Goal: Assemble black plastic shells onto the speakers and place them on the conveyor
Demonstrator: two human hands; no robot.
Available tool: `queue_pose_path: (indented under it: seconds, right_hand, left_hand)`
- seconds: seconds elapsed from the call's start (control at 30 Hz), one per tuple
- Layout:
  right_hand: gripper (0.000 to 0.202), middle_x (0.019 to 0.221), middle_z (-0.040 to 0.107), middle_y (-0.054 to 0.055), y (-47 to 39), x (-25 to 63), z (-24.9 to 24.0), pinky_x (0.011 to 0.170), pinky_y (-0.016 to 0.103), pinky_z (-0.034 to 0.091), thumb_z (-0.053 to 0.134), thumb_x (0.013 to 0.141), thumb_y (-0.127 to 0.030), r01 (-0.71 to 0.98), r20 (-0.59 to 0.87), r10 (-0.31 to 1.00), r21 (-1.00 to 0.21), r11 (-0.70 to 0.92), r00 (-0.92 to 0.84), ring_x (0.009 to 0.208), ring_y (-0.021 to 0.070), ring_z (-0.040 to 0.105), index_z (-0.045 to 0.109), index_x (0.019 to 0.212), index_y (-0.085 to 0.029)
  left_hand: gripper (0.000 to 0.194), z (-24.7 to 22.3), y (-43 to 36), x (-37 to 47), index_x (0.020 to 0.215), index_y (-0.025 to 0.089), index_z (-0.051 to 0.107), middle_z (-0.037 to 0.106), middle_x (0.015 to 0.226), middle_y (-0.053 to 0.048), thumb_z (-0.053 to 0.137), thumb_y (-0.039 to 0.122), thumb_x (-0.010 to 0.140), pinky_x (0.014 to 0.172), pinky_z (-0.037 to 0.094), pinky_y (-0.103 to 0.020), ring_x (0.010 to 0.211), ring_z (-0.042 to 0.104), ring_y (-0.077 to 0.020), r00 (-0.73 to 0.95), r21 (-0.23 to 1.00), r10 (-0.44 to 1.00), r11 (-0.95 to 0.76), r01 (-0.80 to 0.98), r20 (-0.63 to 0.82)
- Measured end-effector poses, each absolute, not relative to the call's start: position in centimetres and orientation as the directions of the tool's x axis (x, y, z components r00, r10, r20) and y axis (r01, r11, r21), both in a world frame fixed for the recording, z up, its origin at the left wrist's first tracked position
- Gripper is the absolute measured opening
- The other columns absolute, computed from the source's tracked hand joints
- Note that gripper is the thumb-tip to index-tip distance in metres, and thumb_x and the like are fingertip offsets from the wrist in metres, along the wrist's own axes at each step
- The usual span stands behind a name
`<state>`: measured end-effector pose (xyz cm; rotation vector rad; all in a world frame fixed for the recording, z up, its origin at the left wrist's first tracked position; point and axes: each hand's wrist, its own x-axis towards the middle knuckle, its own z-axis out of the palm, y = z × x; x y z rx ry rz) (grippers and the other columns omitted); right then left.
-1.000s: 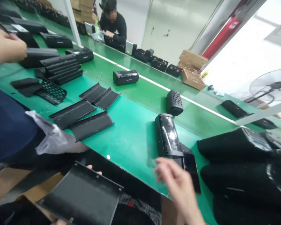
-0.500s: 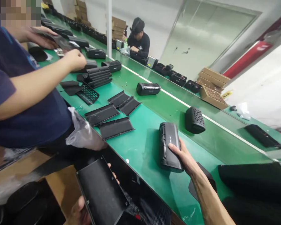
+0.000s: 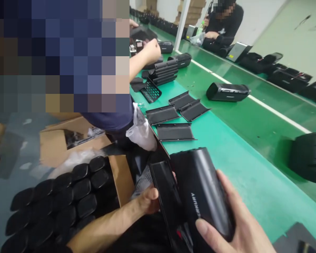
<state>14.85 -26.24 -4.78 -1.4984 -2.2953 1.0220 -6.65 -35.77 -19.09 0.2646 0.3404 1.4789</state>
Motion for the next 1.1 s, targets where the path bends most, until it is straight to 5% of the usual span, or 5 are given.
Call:
queue_pose_path:
  seconds: [0.2, 0.33, 0.9, 1.1]
  right_hand:
    - [0.103, 0.166, 0.052, 0.011, -27.2, 12.8, -7.2, 0.102, 0.069, 0.059, 0.078, 0.082, -0.064, 0.657, -0.101, 0.781, -0.614, 0.438, -0.616, 0.138, 0.052, 0.06, 0.033, 0.172, -0.037]
    - [0.104, 0.167, 0.051, 0.011, -27.2, 12.9, -8.2, 0.096, 0.066, 0.062, 0.078, 0.083, -0.064, 0.662, -0.118, 0.758, -0.584, 0.47, -0.642, 0.136, 0.0505, 0.062, 0.029, 0.172, -0.04]
    - [0.112, 0.168, 0.046, 0.018, -28.3, 12.7, -10.8, 0.084, 0.055, 0.067, 0.068, 0.09, -0.07, 0.763, -0.289, 0.764, -0.524, 0.378, -0.577, 0.127, 0.0458, 0.07, 0.009, 0.177, -0.031]
    - [0.111, 0.172, 0.04, 0.018, -27.5, 12.2, -9.9, 0.109, 0.064, 0.055, 0.065, 0.09, -0.072, 0.716, -0.25, 0.746, -0.571, 0.401, -0.617, 0.148, 0.0488, 0.051, 0.014, 0.177, -0.025]
  left_hand:
    - [0.081, -17.6, -35.9, -5.8, 0.138, 0.02, 0.07, 0.074, 0.134, -0.017, 0.092, 0.05, 0.067, 0.111, 0.051, -0.056, 0.131, 0.067, -0.0444, 0.067, 0.378, 0.998, 0.07, -0.923, -0.021]
    - [0.072, -18.7, -35.8, -5.4, 0.134, 0.021, 0.07, 0.074, 0.134, -0.016, 0.091, 0.045, 0.069, 0.109, 0.053, -0.053, 0.13, 0.068, -0.0422, 0.04, 0.374, 0.999, 0.04, -0.927, -0.007]
    - [0.096, -20.7, -34.9, -4.6, 0.137, 0.024, 0.068, 0.076, 0.127, -0.017, 0.101, 0.059, 0.054, 0.102, 0.057, -0.053, 0.126, 0.07, -0.0433, 0.023, 0.368, 0.993, 0.064, -0.928, -0.113]
    - [0.095, -18.3, -35.2, -5.3, 0.14, 0.024, 0.067, 0.075, 0.128, -0.014, 0.098, 0.059, 0.058, 0.104, 0.055, -0.054, 0.13, 0.067, -0.0451, 0.028, 0.38, 0.984, 0.094, -0.92, -0.174]
